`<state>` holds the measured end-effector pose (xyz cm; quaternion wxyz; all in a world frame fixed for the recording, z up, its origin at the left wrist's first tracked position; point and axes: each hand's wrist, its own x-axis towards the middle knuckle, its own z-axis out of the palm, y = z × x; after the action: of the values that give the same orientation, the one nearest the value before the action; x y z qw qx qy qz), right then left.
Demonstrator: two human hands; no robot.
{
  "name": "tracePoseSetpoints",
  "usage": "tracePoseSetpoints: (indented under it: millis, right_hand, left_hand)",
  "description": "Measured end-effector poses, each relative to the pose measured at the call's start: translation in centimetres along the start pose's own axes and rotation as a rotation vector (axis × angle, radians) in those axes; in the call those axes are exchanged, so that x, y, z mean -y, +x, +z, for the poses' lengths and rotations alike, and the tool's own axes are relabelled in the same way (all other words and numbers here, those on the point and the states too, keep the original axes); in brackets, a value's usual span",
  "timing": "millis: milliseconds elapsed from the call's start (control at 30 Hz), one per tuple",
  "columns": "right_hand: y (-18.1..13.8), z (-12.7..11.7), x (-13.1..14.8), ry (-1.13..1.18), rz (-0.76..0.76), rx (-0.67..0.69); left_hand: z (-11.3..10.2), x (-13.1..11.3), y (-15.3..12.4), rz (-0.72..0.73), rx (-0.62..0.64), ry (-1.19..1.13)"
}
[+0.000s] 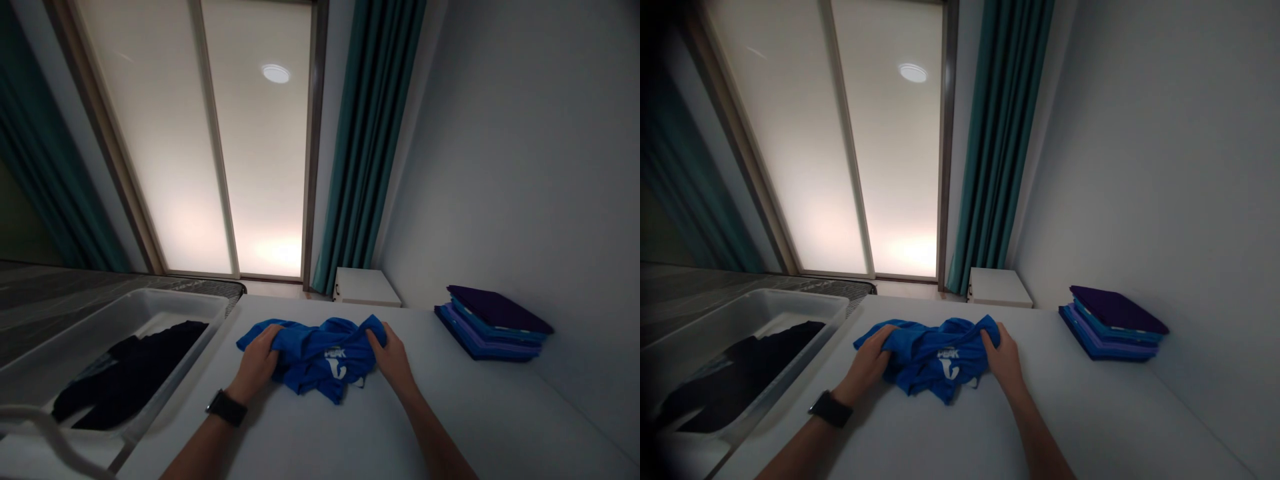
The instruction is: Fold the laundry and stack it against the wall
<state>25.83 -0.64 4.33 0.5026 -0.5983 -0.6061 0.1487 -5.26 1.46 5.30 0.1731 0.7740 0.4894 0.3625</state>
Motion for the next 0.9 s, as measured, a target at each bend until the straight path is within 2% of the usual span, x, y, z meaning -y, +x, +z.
tracePoseSetpoints:
  millis: [100, 167, 233, 333, 400, 467, 533, 600, 700, 800, 900]
  right_hand:
    - [-0.3, 0.5, -0.5, -0.273, -0.18, 0.089]
    - [-0.7, 0.8, -0.4, -0.42, -0.268, 0.088]
    - [-1.0, 0.8, 0.0, -0.458, -0.262, 0.06]
    - [-1.5, 0.9, 1.2, -0.303, -0.134, 0.06]
    - [-1.8, 1.1, 2.1, -0.092, -0.003, 0.197]
    - [-2.1, 1.7, 2.7, 0.145, 0.155, 0.394]
    - [-2.5, 2.5, 3.0, 0.33, 0.263, 0.512]
    - [-2.9, 3.2, 3.0, 0.397, 0.25, 0.506]
    - [-3.4, 3.9, 3.0, 0.269, 0.038, 0.409]
    - [-3.9, 4.5, 3.2, 0.057, -0.204, 0.372]
    - [-4.3, 5.3, 3.0, -0.109, -0.315, 0.38]
  left_hand:
    - [-0.6, 0.8, 0.4, -0.208, -0.117, 0.0]
    - [-1.1, 0.8, 0.4, -0.3, -0.074, -0.109]
    - [-1.5, 0.5, 0.1, -0.402, 0.066, -0.29]
    - [-1.7, -0.3, -0.6, -0.584, 0.34, -0.537]
    - [-1.7, -0.7, -0.9, -0.646, 0.45, -0.644]
    - [-1.4, -0.8, -0.9, -0.696, 0.453, -0.736]
    - [-0.8, -0.7, -0.6, -0.717, 0.38, -0.838]
    - [0.1, -0.4, 0.1, -0.662, 0.313, -0.938]
    - [2.1, 0.1, 1.7, -0.431, 0.233, -0.956]
    - [4.5, 0.6, 3.7, -0.148, 0.109, -0.662]
    - [6.9, 1.1, 6.2, -0.001, 0.088, -0.426]
